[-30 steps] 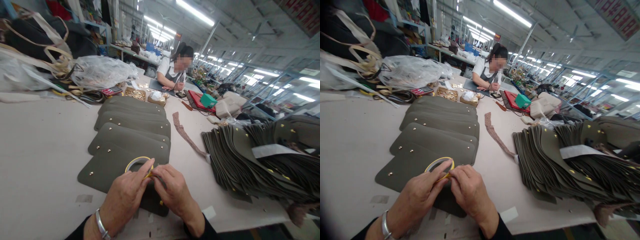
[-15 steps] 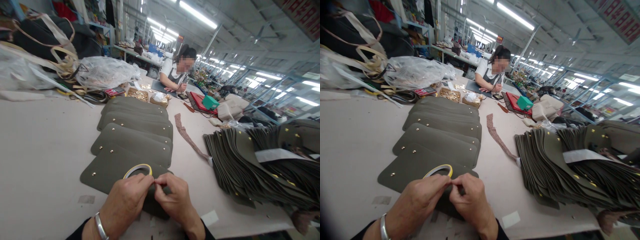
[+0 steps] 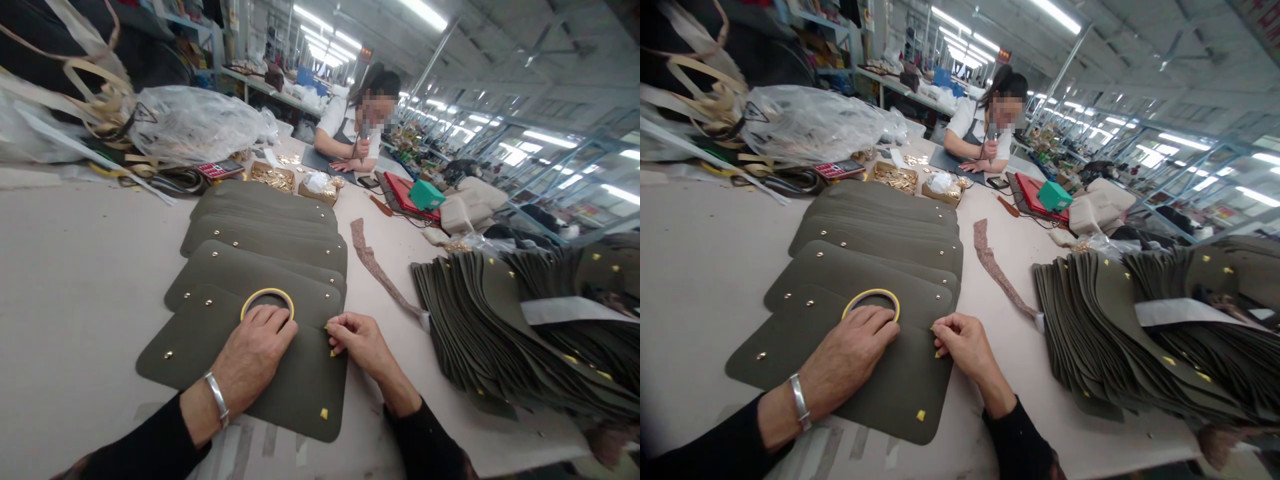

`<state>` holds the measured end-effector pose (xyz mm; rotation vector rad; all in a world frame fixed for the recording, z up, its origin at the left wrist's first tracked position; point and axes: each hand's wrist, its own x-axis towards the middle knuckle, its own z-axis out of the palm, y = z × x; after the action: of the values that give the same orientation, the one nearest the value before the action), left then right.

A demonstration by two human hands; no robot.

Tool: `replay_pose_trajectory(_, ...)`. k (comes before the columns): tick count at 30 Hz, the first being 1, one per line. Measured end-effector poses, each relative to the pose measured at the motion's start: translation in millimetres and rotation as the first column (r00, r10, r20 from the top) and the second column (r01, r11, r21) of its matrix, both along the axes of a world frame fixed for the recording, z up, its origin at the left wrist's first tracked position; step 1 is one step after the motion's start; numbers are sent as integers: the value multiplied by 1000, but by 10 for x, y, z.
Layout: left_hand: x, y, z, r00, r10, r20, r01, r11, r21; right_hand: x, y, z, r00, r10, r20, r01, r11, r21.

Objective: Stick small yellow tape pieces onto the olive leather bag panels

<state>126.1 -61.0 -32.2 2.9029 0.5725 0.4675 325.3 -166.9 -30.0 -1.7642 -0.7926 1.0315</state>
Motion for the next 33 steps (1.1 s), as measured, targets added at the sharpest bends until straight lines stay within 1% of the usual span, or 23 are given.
replay_pose_trajectory(3, -40, -73, 0, 997, 0, -83, -6, 997, -71, 40, 54, -6, 998, 61, -21, -62, 996, -66)
replay_pose_trajectory(5, -78, -143, 11, 995, -20, -95, 9, 994, -111, 56, 68, 14, 993, 116, -17, -117, 987, -109)
replay_pose_trajectory(7, -108, -185, 10, 995, -45, -84, 33, 990, -138, 53, 68, 51, 983, 180, 32, -174, 975, -141)
replay_pose_trajectory(10, -127, -183, -30, 995, -79, -61, 68, 985, -161, -2, 55, 126, 934, 284, 215, -251, 953, -167)
replay_pose_trajectory(12, -131, -161, -72, 994, -96, -43, 88, 982, -165, -68, 47, 178, 869, 341, 359, -294, 938, -182)
replay_pose_trajectory(14, -136, -146, -106, 993, -117, -24, 112, 981, -160, -138, 44, 218, 804, 373, 463, -317, 928, -197)
replay_pose_trajectory(17, -147, -153, -121, 990, -139, -13, 136, 979, -153, -219, 46, 233, 737, 374, 563, -314, 927, -204)
replay_pose_trajectory(21, -148, -178, -87, 989, -138, -45, 129, 977, -167, -262, 51, 177, 676, 351, 648, -303, 934, -191)
replay_pose_trajectory(23, -143, -177, -72, 989, -138, -55, 126, 976, -179, -264, 58, 141, 672, 343, 656, -290, 937, -193)
replay_pose_trajectory(25, -142, -168, -67, 988, -143, -54, 130, 973, -188, -255, 66, 119, 688, 333, 645, -268, 942, -201)
replay_pose_trajectory(28, -155, -157, -77, 988, -145, -45, 133, 971, -197, -212, 57, 130, 693, 312, 650, -252, 950, -186)
replay_pose_trajectory(29, -161, -158, -82, 989, -142, -42, 131, 971, -198, -191, 44, 147, 673, 304, 674, -266, 950, -164)
replay_pose_trajectory(31, -167, -164, -93, 990, -134, -40, 124, 974, -191, -149, 5, 190, 591, 293, 752, -339, 936, -98)
replay_pose_trajectory(33, -160, -174, -102, 992, -119, -45, 110, 980, -164, -123, -39, 225, 468, 308, 828, -462, 884, -68)
